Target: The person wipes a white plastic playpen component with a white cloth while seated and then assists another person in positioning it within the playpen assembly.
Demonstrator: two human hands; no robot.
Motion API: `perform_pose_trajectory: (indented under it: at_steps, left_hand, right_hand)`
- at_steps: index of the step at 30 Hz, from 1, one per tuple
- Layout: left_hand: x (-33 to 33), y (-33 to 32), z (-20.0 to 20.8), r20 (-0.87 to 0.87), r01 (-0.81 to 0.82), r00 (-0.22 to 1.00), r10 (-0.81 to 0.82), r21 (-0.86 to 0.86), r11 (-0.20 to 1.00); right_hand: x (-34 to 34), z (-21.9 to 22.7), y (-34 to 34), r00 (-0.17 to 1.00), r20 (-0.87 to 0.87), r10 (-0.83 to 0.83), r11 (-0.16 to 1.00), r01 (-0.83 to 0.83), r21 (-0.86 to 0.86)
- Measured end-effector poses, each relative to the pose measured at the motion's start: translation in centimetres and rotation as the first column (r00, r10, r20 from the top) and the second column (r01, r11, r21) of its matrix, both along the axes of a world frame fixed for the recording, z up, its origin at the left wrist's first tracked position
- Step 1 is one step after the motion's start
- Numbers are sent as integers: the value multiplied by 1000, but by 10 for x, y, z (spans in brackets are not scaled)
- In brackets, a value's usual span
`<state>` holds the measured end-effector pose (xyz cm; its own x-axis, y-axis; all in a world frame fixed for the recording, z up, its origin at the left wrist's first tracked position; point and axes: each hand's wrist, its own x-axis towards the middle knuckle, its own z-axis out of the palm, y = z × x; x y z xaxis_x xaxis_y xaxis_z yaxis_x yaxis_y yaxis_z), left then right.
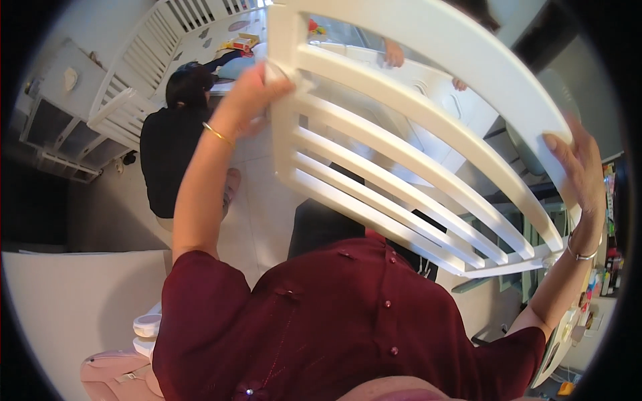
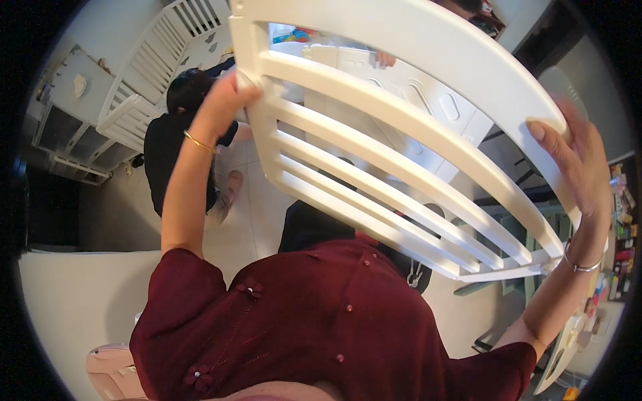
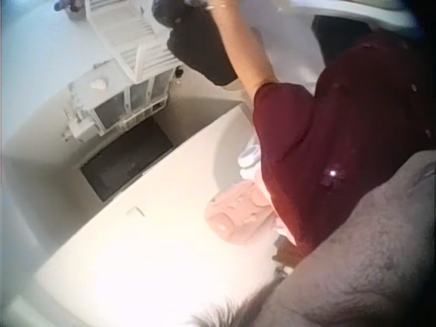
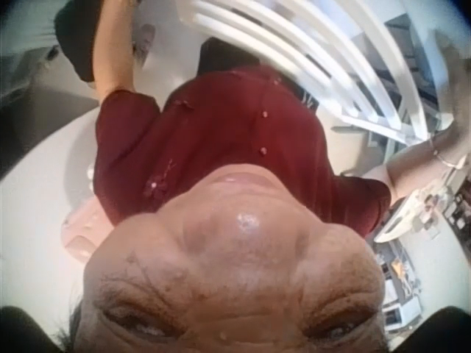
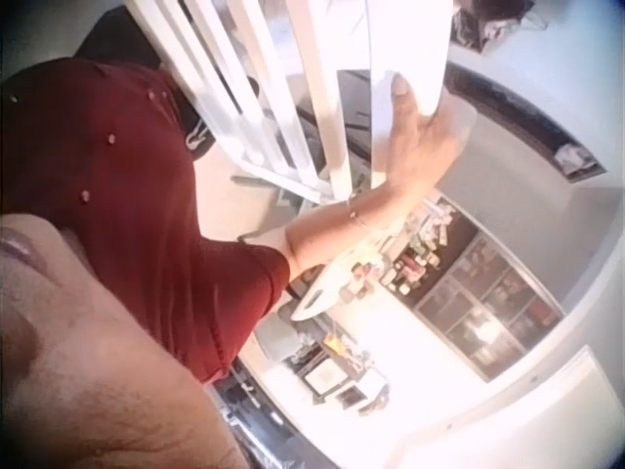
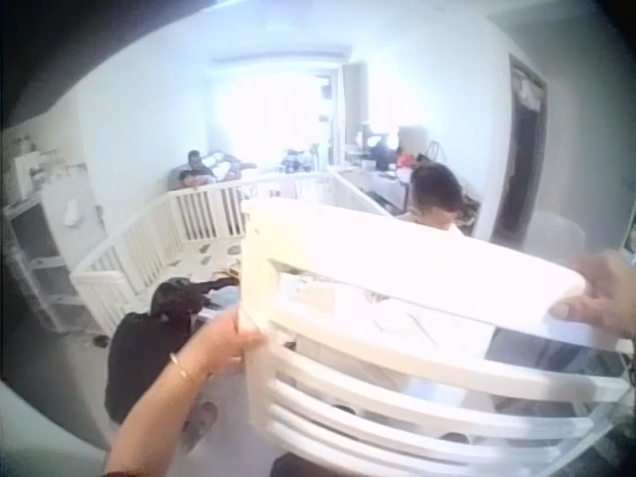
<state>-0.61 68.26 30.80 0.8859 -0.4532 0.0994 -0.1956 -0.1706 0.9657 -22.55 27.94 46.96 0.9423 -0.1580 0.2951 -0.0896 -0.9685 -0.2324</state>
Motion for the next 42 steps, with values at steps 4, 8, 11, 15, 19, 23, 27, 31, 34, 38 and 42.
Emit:
perform_pose_trajectory:
  at_steps: [4, 8, 11, 15, 19, 23, 27, 31, 34, 38, 42]
  left_hand:
    - [-28, 19, -36, 69, -109, 992, 107, 29, 994]
    - [-28, -6, -50, 396, -344, 866, 305, 29, 939]
    - [-36, -12, -25, 281, -513, 719, 636, -402, 758]
    - [-39, -47, 29, 614, -269, 505, 607, -557, 786]
    - [-23, -71, 40, 931, -722, 255, 262, 4, 692]
    - [-22, -61, -9, 969, -616, 233, 86, 78, 784]
    - [-38, -24, -65, 906, -443, 381, -182, 352, 825]
    - [-52, 8, -52, 165, -489, 848, 503, -119, 864]
    - [-51, -30, 9, -52, -427, 798, 600, -751, 503]
    - [-27, -22, 45, 900, -394, -202, 387, -436, 809]
    - [14, -49, 37, 970, -397, -230, -80, -19, 917]
  right_hand:
    - [14, 0, 5, 1000, -26, 7, 1000, -7, -4]
    - [12, 5, -7, 997, -71, -3, 998, 7, 56]
    - [14, 3, -4, 999, -18, 27, 999, -26, 35]
    - [9, 4, 6, 1000, 0, 1, 999, -1, 40]
    - [7, 3, 3, 1000, 2, -5, 1000, 5, -13]
    - [11, 2, 5, 1000, -1, 4, 999, -4, -40]
    - [15, 0, 1, 999, 22, 24, 996, -22, -85]
    - [17, 4, 20, 999, -10, 32, 997, -33, -71]
    - [-1, 10, 10, 999, -3, -42, 997, 42, -62]
    - [22, -5, 10, 999, 23, 46, 999, -46, -4]
    - [10, 2, -2, 1000, 9, 21, 994, -20, -103]
